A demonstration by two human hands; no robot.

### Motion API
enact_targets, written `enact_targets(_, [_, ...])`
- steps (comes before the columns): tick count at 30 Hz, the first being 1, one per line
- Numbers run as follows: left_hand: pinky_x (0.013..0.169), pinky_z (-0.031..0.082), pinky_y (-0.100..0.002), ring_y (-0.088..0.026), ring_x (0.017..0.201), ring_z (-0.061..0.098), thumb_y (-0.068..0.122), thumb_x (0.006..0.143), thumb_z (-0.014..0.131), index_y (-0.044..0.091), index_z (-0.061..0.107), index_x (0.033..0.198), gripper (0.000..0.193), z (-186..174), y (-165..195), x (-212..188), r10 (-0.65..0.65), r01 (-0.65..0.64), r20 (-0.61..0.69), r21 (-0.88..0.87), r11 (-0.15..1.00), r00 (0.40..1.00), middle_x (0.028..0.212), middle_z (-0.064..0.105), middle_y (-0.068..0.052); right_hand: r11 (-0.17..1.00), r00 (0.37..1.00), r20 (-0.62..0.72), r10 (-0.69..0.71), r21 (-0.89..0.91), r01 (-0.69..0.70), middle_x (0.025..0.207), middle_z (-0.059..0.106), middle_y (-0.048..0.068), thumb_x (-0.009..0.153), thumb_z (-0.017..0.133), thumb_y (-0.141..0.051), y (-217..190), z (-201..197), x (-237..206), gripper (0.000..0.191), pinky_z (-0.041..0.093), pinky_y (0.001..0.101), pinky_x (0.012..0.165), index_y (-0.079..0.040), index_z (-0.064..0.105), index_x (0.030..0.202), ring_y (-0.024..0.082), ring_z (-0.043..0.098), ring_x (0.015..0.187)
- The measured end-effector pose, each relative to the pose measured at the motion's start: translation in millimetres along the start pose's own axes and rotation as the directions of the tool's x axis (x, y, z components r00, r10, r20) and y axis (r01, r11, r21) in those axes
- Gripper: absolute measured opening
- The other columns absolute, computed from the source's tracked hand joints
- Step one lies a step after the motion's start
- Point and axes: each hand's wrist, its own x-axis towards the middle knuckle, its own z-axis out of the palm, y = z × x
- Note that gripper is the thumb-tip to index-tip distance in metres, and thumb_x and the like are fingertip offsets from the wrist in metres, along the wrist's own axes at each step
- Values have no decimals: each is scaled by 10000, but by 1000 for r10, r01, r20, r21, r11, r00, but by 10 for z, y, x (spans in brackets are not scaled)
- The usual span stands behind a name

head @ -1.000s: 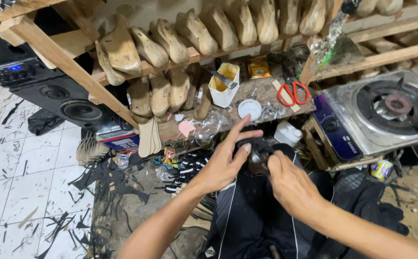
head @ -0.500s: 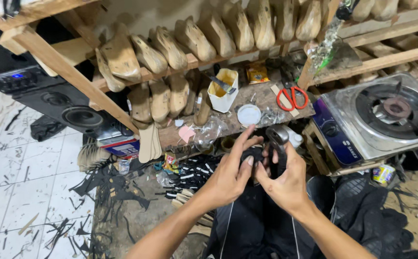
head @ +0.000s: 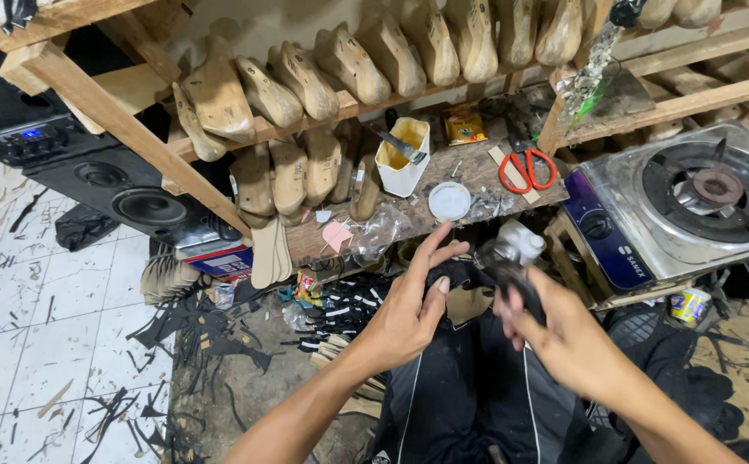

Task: The person sits in a shoe workshop and works a black shoe upper over a wooden shoe last held on their lap. They hammer and press the upper with a hammer, use pliers to grip and pull the material taut, turn the shoe to work different areas, and finally handle small black components by hand.

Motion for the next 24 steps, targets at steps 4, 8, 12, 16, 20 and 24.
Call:
enact_targets(4, [1059, 452, -377, -329, 1185, 636, -1, 1023, 441, 84, 172, 1639, 678, 38, 16, -15, -38, 38, 11, 12, 999, 999, 1555, 541, -172, 917, 964, 199, -174, -325, 233, 924, 653, 106, 841, 608, 35, -26, -20, -245, 212, 541, 365, 816, -8, 580, 1047, 257, 681, 892])
enact_targets(8, [1035, 461, -377, -315, 1106, 668, 10, 1025, 442, 84, 170, 1633, 671, 60, 38, -16, -68, 68, 35, 1, 998, 997, 1561, 537, -167, 851, 927, 290, -239, -397, 344, 1041, 636, 176, 806, 635, -5, -151, 0, -178, 327, 507, 429, 827, 23, 554, 1122, 386, 639, 989])
enact_targets(12, [1069, 455, -383, -306, 1138, 672, 30, 1026, 434, 74, 163, 1628, 662, 49, 33, -56, -81, 82, 53, -14, 997, 995, 1564, 524, -169, 835, 951, 305, -44, -511, 203, 1000, 667, 139, 892, 666, -164, -312, -113, -107, 223, 525, 424, 839, -41, 593, 1063, 347, 669, 978])
enact_targets(16, [1228, 344, -425, -343, 1484, 480, 28, 1066, 425, 59, 169, 1644, 633, 39, -4, -65, 20, -20, 24, 4, 1000, 1000, 1557, 530, -190, 784, 986, 165, -25, -609, 122, 1011, 651, 163, 904, 666, -240, -267, 42, -98, 280, 530, 459, 788, -48, 579, 1089, 389, 659, 917])
enact_targets(20, [1200, 353, -419, -309, 1430, 515, 69, 1048, 474, 71, 213, 1611, 621, 12, -28, -18, -125, 129, 61, -55, 990, 990, 1499, 574, -165, 774, 992, -13, -124, -627, 88, 938, 650, 186, 905, 685, -217, -43, 356, -65, 338, 518, 490, 725, -11, 502, 1101, 421, 662, 906])
enact_targets(24, [1201, 341, -427, -321, 1428, 519, 63, 1040, 484, 68, 233, 1608, 621, -17, -7, -1, -118, 121, 65, -42, 992, 991, 1481, 600, -169, 622, 929, 101, -357, -716, 317, 956, 603, 243, 802, 671, -33, 99, 332, -104, 322, 530, 482, 690, 46, 458, 1031, 447, 653, 857])
